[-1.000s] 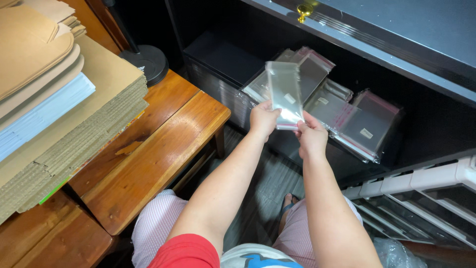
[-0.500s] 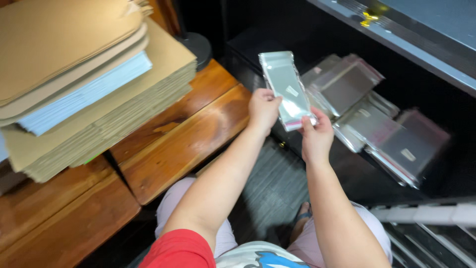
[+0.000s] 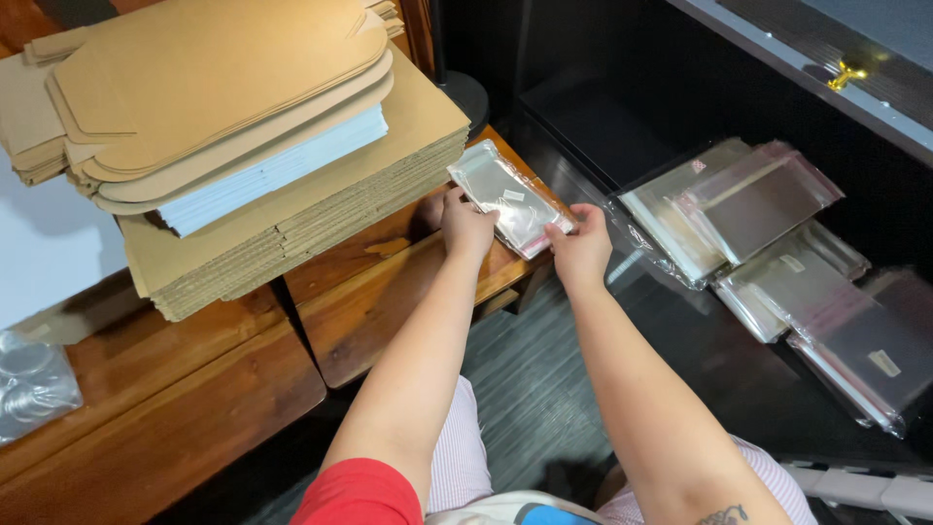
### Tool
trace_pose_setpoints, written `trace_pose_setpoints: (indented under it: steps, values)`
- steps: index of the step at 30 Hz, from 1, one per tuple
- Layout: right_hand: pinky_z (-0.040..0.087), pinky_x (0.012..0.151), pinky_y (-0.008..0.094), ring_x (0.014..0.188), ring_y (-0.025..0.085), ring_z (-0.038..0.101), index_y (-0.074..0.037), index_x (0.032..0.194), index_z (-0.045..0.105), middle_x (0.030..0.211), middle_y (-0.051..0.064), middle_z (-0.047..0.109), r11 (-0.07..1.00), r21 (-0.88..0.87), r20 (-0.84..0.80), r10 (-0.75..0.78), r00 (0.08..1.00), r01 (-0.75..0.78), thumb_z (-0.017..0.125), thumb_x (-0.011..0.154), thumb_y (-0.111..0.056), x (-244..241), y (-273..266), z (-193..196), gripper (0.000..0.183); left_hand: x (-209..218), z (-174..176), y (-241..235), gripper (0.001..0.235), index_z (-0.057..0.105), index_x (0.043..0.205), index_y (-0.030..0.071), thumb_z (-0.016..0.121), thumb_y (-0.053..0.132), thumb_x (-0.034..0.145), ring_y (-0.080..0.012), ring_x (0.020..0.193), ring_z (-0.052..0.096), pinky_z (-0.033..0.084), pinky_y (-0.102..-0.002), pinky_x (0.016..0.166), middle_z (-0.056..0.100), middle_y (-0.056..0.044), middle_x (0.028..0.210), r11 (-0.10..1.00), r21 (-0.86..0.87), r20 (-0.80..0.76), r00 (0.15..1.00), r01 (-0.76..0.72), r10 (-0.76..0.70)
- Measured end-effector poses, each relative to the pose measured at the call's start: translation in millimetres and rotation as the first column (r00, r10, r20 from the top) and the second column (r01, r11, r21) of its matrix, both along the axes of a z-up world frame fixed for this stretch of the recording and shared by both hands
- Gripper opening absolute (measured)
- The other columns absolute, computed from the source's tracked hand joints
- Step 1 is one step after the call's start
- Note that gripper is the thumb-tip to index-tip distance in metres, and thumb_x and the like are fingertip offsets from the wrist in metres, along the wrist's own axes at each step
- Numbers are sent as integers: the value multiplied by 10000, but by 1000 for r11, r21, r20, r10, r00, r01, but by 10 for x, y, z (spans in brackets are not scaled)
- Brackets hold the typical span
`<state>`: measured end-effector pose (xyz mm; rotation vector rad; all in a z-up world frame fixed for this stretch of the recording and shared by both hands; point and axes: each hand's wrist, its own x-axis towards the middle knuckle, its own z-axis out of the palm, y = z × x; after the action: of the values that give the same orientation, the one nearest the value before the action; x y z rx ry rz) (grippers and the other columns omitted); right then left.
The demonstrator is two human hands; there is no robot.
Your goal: The person sorts through small plastic packaging sleeves from a dark shelf, placing stacks of them onto a wooden bench alongside flat cardboard boxes.
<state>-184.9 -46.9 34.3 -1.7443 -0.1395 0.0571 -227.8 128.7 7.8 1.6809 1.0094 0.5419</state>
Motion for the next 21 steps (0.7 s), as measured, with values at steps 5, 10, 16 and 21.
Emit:
trace_pose_setpoints:
  steps: [5, 10, 16, 21]
  values:
    - [579, 486, 220, 568, 132, 726, -211, 1023, 743, 783, -1, 734, 942, -334, 67, -23, 997, 44, 932, 766, -257, 255, 32, -306, 323, 62, -33, 1, 787, 572, 1422, 86, 906, 187, 717, -222, 1106, 689, 572, -375, 996, 751, -22, 984, 994, 108, -62, 998, 8, -1]
    - [608, 672, 304, 706, 191, 738, -200, 1051, 786, 799, 0, 668, 888, -458, 114, 7, 993, 47, 931, 765, -322, 265, 9, -226, 344, -18, 66, -76, 757, 615, 1385, 40, 915, 170, 703, -254, 1131, 635, 533, -377, 1016, 694, -43, 1023, 984, 177, -85, 996, -17, 32]
    - [592, 909, 411, 958, 289, 742, -244, 1101, 784, 906, 21, 632, 816, -577, 135, 54, 989, 34, 894, 795, -422, 279, 3, -303, 370, 12, 68, -137, 746, 612, 1386, -2, 903, 132, 712, -257, 1121, 641, 521, -364, 1025, 677, -65, 1028, 977, 211, -56, 997, -36, 49]
    - [560, 1001, 441, 1091, 338, 697, -245, 1197, 742, 1045, 43, 595, 865, -502, 113, 38, 993, 24, 874, 811, -414, 222, -207, -93, 442, -65, 433, -344, 778, 500, 1437, -5, 876, 124, 768, -381, 1302, 546, 468, -471, 1145, 594, -207, 1277, 976, 199, 18, 996, -89, 87]
